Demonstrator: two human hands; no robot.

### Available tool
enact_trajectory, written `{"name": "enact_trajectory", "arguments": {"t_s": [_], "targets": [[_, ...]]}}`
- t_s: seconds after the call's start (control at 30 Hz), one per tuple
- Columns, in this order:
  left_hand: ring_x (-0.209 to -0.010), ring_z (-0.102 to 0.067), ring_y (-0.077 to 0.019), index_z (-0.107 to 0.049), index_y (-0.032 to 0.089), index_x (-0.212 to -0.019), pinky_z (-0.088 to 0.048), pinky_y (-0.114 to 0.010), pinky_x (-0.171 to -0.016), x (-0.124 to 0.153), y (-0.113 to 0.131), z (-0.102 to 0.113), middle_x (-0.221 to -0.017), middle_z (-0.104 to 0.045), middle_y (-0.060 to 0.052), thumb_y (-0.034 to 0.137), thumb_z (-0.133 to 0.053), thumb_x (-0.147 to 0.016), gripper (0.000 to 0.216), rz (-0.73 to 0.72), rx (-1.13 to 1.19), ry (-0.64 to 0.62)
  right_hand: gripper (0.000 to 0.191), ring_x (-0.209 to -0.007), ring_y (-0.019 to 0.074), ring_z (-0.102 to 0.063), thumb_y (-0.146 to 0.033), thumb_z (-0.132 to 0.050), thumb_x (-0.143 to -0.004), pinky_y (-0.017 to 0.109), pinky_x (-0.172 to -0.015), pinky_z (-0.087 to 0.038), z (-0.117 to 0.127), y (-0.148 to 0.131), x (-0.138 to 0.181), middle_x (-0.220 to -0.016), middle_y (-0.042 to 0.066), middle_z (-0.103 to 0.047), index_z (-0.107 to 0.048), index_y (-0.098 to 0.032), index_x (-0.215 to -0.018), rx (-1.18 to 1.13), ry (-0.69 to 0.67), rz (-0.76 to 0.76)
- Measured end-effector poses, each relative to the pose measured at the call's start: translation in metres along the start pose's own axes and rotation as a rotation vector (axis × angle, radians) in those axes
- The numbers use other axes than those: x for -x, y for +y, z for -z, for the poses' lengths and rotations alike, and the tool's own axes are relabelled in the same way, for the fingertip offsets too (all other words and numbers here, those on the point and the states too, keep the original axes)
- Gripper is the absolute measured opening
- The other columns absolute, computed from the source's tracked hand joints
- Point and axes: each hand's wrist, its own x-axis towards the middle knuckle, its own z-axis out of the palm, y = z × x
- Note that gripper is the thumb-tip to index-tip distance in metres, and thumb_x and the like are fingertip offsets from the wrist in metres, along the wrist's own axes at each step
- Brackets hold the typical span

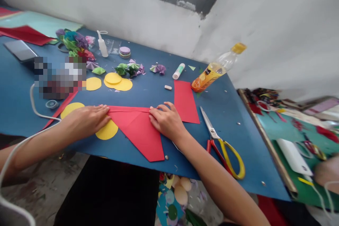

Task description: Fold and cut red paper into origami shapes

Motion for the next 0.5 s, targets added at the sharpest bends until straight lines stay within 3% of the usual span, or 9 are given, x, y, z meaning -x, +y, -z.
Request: {"name": "enact_trajectory", "arguments": {"t_s": [0.17, 0.3, 0.4, 0.5], "targets": [[-0.106, -0.064, -0.0286, -0.063, 0.011, -0.116, -0.053, -0.038, -0.084, 0.017, -0.013, 0.005, -0.118, -0.066, -0.016, 0.03, -0.038, -0.092, 0.039, 0.182, 0.081, 0.001, 0.026, -0.075, 0.0198, -0.065, -0.029, -0.049, -0.093, 0.043, -0.094, -0.041, -0.002, 0.007, 0.002, -0.075, 0.007, -0.072, -0.072, -0.017, -0.09, 0.042, 0.081, -0.079], [-0.086, -0.069, -0.0287, -0.066, 0.015, -0.107, -0.052, -0.036, -0.069, 0.01, -0.015, 0.015, -0.095, -0.072, -0.014, 0.039, -0.037, -0.093, 0.04, 0.286, 0.086, -0.011, 0.029, -0.082, 0.0235, -0.063, -0.037, -0.051, -0.092, 0.043, -0.084, -0.047, -0.008, 0.011, 0.0, -0.088, 0.01, -0.071, -0.07, -0.015, -0.097, -0.104, 0.056, -0.137], [-0.095, -0.064, -0.0269, -0.064, 0.013, -0.107, -0.05, -0.034, -0.076, -0.004, -0.019, 0.014, -0.098, -0.069, -0.013, 0.045, -0.044, -0.09, 0.042, 0.217, 0.146, 0.052, 0.035, -0.088, 0.0258, -0.06, -0.037, -0.05, -0.092, 0.041, -0.078, -0.05, -0.012, 0.012, -0.004, -0.098, 0.015, -0.066, -0.066, -0.012, -0.109, -0.204, 0.005, -0.136], [-0.096, -0.061, -0.0242, -0.063, 0.013, -0.105, -0.048, -0.033, -0.079, -0.016, -0.028, 0.011, -0.102, -0.065, -0.012, 0.047, -0.049, -0.087, 0.041, 0.138, 0.255, 0.046, 0.025, -0.091, 0.0249, -0.058, -0.032, -0.052, -0.091, 0.042, -0.081, -0.05, -0.014, 0.011, -0.008, -0.098, 0.013, -0.063, -0.066, -0.015, -0.104, -0.321, -0.018, -0.154]]}}
